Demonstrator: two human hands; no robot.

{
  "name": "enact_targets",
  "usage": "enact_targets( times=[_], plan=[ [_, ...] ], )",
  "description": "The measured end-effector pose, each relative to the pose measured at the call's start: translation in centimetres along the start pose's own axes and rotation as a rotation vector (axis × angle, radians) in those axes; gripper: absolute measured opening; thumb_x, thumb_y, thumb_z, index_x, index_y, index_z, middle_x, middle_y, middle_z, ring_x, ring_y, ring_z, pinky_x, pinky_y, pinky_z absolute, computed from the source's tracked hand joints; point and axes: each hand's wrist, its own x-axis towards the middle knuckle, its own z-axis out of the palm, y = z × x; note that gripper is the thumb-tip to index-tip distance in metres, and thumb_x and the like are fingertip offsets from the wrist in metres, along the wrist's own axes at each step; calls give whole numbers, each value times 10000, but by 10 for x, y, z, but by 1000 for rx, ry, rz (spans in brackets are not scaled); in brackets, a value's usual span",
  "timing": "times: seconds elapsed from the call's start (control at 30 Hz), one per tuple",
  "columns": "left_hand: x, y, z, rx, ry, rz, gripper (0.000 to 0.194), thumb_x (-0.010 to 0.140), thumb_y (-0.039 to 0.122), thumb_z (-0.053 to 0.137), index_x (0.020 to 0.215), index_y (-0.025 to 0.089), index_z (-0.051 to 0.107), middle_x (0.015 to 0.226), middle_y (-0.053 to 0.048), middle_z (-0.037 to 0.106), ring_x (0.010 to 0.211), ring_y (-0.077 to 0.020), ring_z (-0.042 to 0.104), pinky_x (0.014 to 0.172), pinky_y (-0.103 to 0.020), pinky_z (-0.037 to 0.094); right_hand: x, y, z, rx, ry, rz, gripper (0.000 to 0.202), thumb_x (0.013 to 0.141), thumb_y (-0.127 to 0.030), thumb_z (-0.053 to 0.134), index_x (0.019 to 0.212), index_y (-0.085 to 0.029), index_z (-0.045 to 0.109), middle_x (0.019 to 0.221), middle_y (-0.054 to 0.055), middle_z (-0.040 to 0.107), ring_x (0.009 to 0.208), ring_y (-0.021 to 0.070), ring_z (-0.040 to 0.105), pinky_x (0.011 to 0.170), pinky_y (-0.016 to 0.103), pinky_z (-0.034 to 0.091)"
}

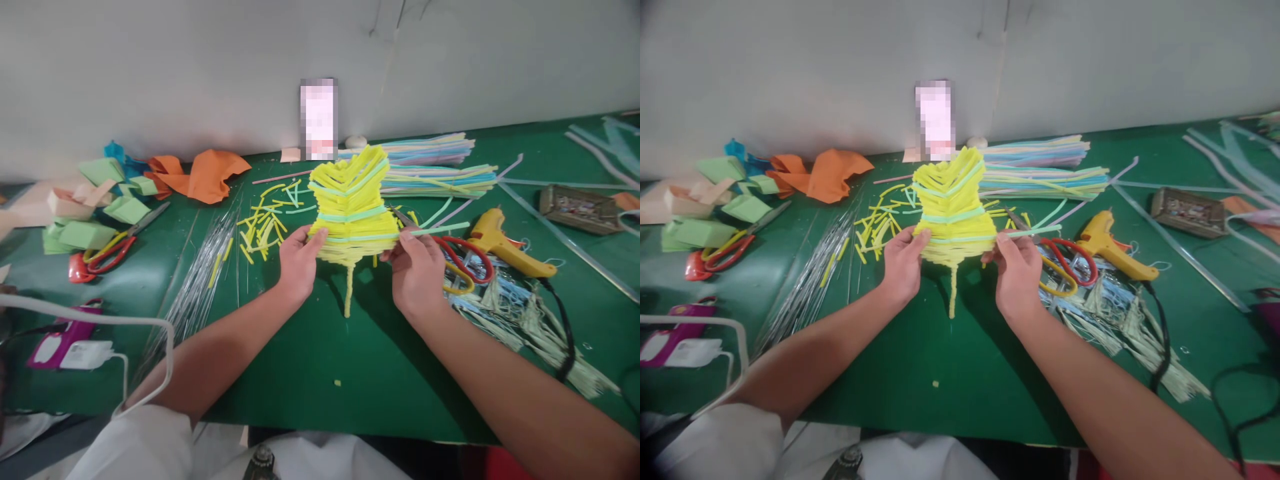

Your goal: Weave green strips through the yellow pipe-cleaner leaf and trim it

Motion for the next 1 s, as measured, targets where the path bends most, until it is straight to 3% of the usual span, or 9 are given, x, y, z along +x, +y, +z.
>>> enact_targets(
  times=[0.2, 0.33, 0.67, 0.83, 1.0],
  plan=[
    [0, 1, 2, -63, -29, -8, 263, 728, 385, 773, 875, 173, 724, 818, -37, 712, 737, -140, 640, 749, -306, 521, 3, -1, 1, 99, -34, 212, 187, 689, -327, 707, 694, -205, 565, 664, -31, 568, 543, 84, 499, 492, 226, 467],
    [0, 4, 4, -101, -22, -42, 271, 707, 387, 789, 859, 172, 722, 821, -38, 720, 744, -147, 654, 762, -318, 531, 3, -3, 3, 110, -82, 267, 162, 686, -326, 681, 716, -214, 567, 769, -11, 629, 562, 87, 489, 490, 229, 461],
    [-1, 8, 6, -187, -65, -101, 298, 691, 360, 803, 892, 160, 713, 859, -59, 741, 821, -189, 698, 806, -358, 554, 6, -3, 0, 202, -135, 326, 146, 710, -294, 671, 673, -212, 557, 739, -20, 624, 592, 86, 493, 498, 219, 439],
    [2, 10, 7, -260, -146, -191, 347, 672, 359, 823, 923, 154, 701, 930, -83, 747, 911, -235, 713, 856, -399, 562, 7, -11, 2, 188, -230, 408, 158, 657, -295, 696, 679, -229, 555, 718, -25, 634, 554, 93, 475, 470, 227, 449],
    [2, 11, 6, -279, -157, -204, 341, 675, 345, 823, 931, 156, 700, 957, -90, 747, 944, -254, 713, 877, -421, 562, 7, -14, 4, 215, -227, 459, 177, 616, -295, 718, 692, -233, 570, 697, -48, 635, 509, 72, 445, 466, 213, 449]
  ],
)
